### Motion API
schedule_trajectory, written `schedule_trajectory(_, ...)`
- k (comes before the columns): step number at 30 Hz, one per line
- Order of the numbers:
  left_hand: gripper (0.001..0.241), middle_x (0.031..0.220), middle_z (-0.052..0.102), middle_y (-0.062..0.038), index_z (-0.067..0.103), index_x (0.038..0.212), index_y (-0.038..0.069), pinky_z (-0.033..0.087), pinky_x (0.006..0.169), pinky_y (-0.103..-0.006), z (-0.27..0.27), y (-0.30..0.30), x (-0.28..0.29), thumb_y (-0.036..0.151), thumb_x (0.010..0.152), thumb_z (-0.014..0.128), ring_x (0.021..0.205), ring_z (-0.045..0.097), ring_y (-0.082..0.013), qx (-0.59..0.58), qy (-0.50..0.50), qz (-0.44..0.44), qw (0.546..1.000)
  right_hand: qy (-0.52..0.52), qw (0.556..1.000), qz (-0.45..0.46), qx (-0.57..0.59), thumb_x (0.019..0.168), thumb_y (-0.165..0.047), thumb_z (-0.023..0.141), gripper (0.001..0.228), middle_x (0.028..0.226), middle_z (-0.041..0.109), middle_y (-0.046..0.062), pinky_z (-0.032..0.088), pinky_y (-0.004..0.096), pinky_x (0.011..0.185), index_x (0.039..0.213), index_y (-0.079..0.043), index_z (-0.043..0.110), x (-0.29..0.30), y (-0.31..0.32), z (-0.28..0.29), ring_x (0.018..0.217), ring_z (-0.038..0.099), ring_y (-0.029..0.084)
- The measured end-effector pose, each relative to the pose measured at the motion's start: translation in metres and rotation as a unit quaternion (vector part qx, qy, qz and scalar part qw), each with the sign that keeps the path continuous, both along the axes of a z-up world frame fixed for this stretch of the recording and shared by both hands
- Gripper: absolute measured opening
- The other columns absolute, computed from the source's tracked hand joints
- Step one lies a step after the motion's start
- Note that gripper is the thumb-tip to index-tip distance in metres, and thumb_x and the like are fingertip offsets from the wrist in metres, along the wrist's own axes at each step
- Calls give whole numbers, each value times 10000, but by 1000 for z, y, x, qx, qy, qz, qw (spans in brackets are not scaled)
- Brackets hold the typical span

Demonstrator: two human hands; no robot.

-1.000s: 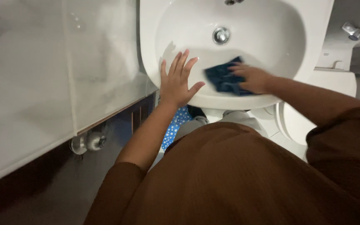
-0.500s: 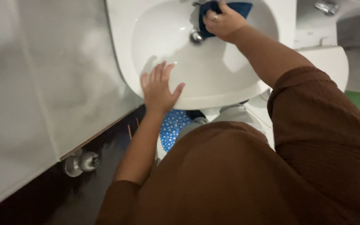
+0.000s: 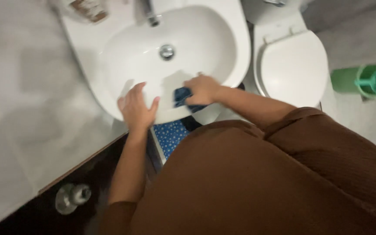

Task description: The person wets and wrings a blue cloth in the sink, then wipes the sink basin and faucet. They proceed to wipe the toilet seat, lid, and tank, moving a small potted plant and toilet paper roll aside to clean underneath before placing them back.

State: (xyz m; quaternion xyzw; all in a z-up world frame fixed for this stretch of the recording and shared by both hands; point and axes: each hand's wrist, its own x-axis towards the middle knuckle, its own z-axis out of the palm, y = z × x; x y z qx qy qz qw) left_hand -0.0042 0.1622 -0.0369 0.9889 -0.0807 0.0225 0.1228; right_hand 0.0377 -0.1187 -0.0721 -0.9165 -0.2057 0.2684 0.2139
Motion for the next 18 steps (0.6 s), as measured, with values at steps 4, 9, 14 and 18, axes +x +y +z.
schedule_trajectory(4, 671, 1364, 579, -36, 437, 1491, 263, 266, 1077, -586, 10, -10, -2, 539, 937, 696, 1293, 530, -248, 12, 22, -2, 1000, -95, 994, 17, 49, 679, -612, 670, 737, 990, 721, 138, 576, 555, 822, 1286, -194, 661, -20, -25, 11, 1003, 658, 436)
schedule_trajectory(9, 671, 1396, 595, -49, 472, 1492, 234, 269, 1093, -580, 15, -13, -5, 498, 934, 735, 1289, 542, -255, 18, 22, 13, 1000, -277, 958, 35, 61, 689, -582, 724, 687, 1085, 690, 114, 523, 488, 787, 1234, -168, 659, -26, -86, 20, 1031, 637, 421)
schedule_trajectory(14, 668, 1372, 643, -57, 515, 1481, 216, 296, 1080, -536, 14, -16, -5, 500, 927, 756, 1243, 586, -259, 34, 14, 8, 999, -363, 926, -92, 40, 676, -544, 836, 594, 1106, 615, 29, 473, 397, 869, 1132, -220, 638, -54, -134, 28, 1061, 557, 307)
schedule_trajectory(18, 659, 1282, 692, -143, 534, 1471, 180, 368, 1005, -520, 26, -22, -7, 455, 921, 769, 1147, 646, -354, 67, 14, 6, 998, -260, 902, -286, 192, 799, -592, 785, 581, 1112, 621, 113, 430, 467, 1023, 1143, -147, 641, -100, -180, -19, 1075, 607, 364)
